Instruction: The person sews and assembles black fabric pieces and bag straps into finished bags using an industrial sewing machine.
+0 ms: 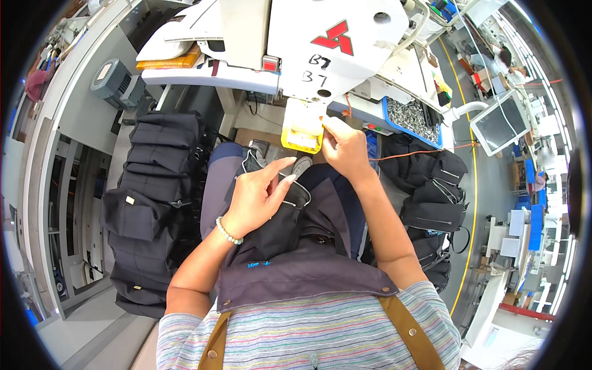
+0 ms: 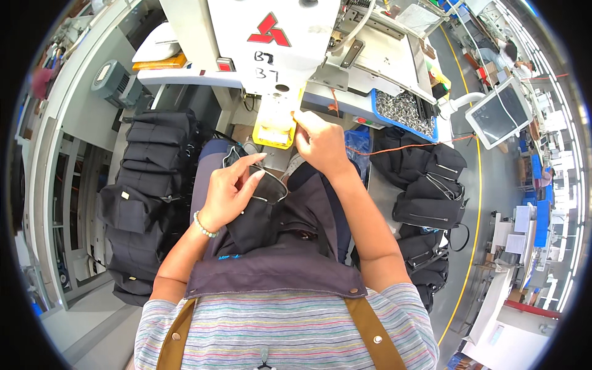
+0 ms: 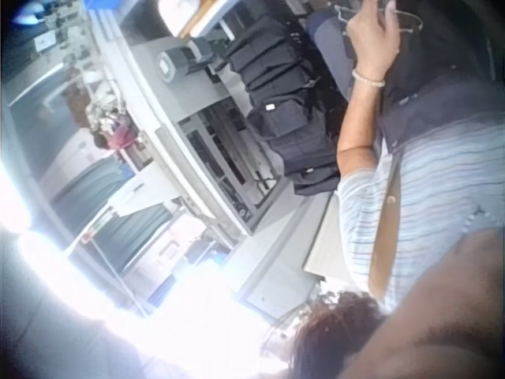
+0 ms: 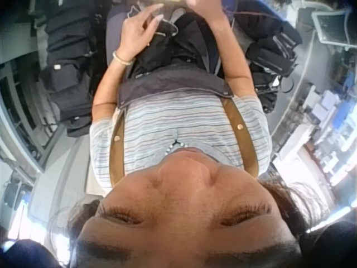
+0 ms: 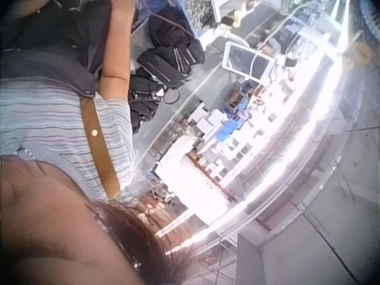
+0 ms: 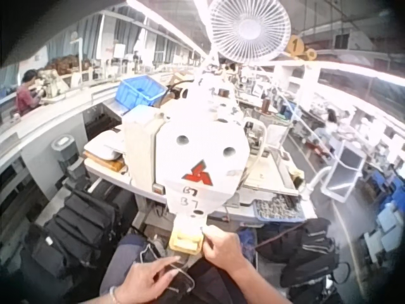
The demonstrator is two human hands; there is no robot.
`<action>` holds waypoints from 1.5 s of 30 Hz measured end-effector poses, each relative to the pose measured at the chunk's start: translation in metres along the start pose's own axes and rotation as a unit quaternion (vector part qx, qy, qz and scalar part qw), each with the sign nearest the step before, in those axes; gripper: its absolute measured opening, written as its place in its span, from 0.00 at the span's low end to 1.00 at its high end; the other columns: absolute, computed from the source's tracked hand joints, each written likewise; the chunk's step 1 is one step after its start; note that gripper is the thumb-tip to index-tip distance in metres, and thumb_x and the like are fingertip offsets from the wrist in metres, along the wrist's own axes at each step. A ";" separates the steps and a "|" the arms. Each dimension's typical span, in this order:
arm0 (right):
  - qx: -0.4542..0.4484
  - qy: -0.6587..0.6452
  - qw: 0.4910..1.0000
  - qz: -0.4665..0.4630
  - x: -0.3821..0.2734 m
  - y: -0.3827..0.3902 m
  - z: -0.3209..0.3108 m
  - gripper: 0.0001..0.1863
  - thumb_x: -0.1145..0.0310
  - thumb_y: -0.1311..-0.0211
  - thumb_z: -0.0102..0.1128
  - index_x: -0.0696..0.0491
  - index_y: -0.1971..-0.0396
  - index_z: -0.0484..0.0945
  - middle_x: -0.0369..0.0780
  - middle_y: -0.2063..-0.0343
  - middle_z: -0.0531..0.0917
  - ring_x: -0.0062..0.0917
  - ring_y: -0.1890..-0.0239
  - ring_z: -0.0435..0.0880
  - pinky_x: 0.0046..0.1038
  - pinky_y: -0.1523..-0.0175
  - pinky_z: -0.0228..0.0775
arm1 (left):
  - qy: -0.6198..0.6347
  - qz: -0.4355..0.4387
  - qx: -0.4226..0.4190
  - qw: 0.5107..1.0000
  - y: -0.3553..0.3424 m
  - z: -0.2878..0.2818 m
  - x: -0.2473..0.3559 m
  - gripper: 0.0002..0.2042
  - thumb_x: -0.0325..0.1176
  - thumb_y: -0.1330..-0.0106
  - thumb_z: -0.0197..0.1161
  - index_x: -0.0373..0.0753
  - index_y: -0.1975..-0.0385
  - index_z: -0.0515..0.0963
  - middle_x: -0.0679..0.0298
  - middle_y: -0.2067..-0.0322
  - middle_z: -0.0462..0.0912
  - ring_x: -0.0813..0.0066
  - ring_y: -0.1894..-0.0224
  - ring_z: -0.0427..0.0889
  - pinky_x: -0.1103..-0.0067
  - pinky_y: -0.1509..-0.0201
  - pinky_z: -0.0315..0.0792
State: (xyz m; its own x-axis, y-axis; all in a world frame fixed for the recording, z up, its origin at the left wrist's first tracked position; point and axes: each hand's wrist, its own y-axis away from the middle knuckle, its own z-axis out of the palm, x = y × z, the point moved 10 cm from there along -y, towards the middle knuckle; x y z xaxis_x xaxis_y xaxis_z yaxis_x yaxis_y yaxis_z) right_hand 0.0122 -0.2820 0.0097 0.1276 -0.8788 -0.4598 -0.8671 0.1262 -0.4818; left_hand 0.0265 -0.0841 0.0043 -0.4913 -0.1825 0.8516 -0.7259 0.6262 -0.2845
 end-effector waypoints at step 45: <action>-0.343 -0.632 0.670 0.183 -0.049 0.060 0.084 0.14 0.66 0.32 0.64 0.57 0.77 0.77 0.29 0.75 0.74 0.11 0.71 0.69 0.19 0.64 0.60 | 0.600 -0.226 -0.437 0.630 0.069 0.152 -0.030 0.24 0.23 0.32 0.64 0.30 0.37 0.70 0.61 0.46 0.81 0.80 0.47 0.80 0.81 0.47 0.78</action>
State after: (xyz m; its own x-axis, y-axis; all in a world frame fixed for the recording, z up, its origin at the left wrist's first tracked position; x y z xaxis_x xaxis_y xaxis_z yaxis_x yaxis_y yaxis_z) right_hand -0.0057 -0.1925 -0.0588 -0.2252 0.3002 -0.9269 -0.9135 -0.3960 0.0937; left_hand -0.0826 -0.1506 -0.1076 0.7705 -0.1158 0.6269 0.1392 0.9902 0.0118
